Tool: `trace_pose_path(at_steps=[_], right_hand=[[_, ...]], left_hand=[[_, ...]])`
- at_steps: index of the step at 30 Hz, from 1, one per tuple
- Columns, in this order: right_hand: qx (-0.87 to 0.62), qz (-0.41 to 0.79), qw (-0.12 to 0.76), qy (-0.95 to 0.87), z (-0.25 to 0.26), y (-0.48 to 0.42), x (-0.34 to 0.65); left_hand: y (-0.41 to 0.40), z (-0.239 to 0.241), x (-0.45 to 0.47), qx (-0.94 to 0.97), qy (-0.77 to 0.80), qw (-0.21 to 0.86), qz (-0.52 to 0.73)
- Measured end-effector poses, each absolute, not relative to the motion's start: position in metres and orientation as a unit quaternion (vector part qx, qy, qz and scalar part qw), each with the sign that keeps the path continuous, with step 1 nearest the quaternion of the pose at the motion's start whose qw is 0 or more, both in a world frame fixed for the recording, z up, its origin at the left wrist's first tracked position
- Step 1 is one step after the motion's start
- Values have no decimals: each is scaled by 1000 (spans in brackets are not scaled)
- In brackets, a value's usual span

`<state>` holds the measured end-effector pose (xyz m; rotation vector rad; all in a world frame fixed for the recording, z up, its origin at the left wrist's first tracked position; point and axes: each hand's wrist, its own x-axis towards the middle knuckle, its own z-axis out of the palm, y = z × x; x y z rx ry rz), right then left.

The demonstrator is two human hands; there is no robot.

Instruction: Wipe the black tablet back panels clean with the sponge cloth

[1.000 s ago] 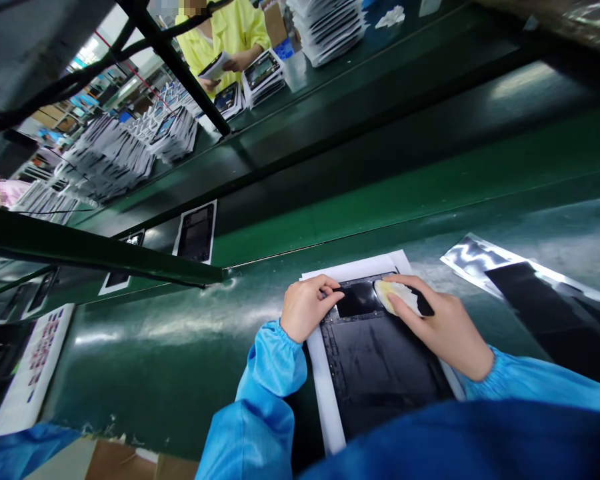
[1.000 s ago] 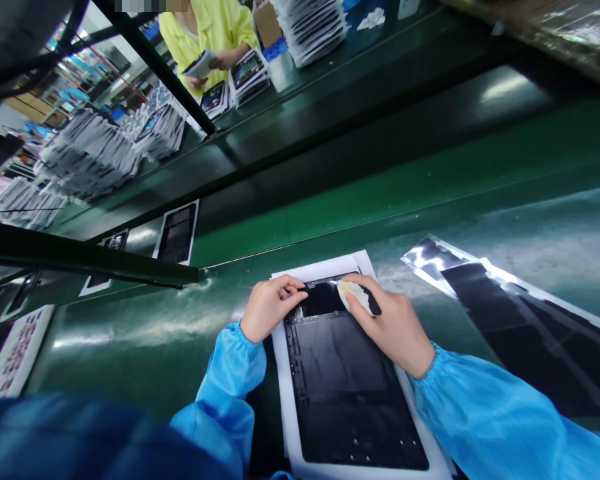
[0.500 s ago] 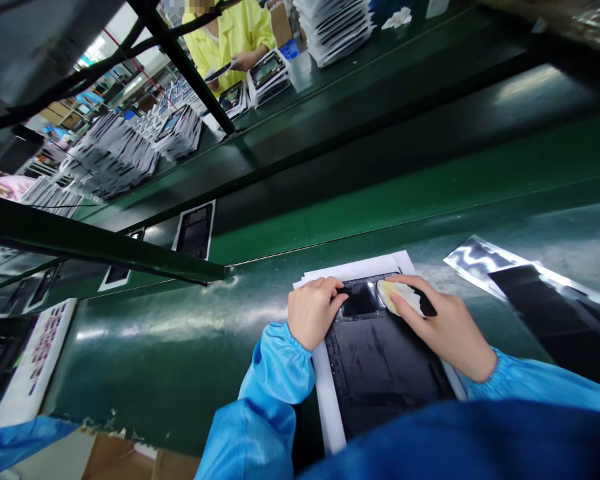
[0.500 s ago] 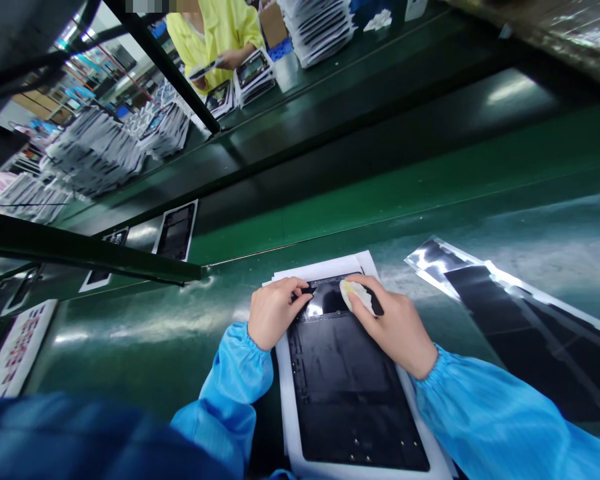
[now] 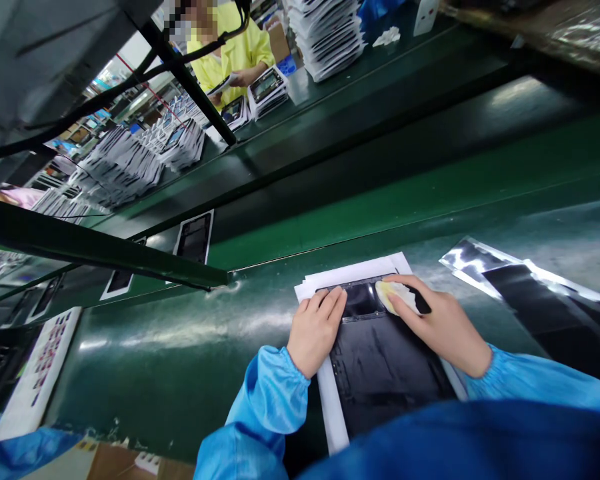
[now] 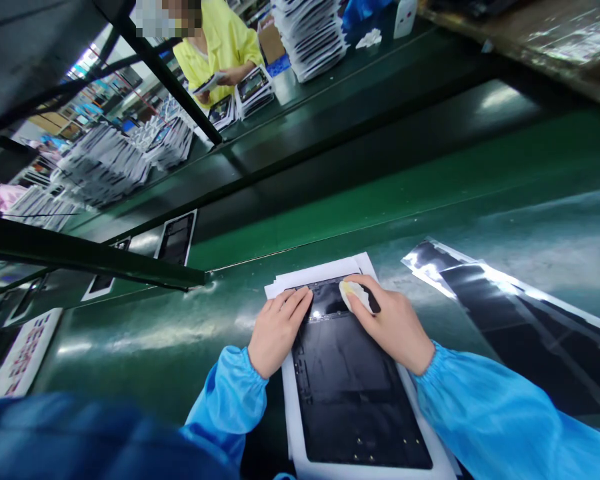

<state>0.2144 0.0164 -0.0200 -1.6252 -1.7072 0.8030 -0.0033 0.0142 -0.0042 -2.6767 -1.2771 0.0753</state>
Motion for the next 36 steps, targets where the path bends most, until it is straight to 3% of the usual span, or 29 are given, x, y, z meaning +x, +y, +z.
trace_pose_path(at_steps=[18, 36], right_hand=[[-612, 223, 234, -721, -5, 23, 178], [-635, 248, 257, -685, -10, 9, 206]], left_hand=[[1, 4, -19, -920, -389, 20, -36], [3, 1, -17, -918, -392, -2, -63]])
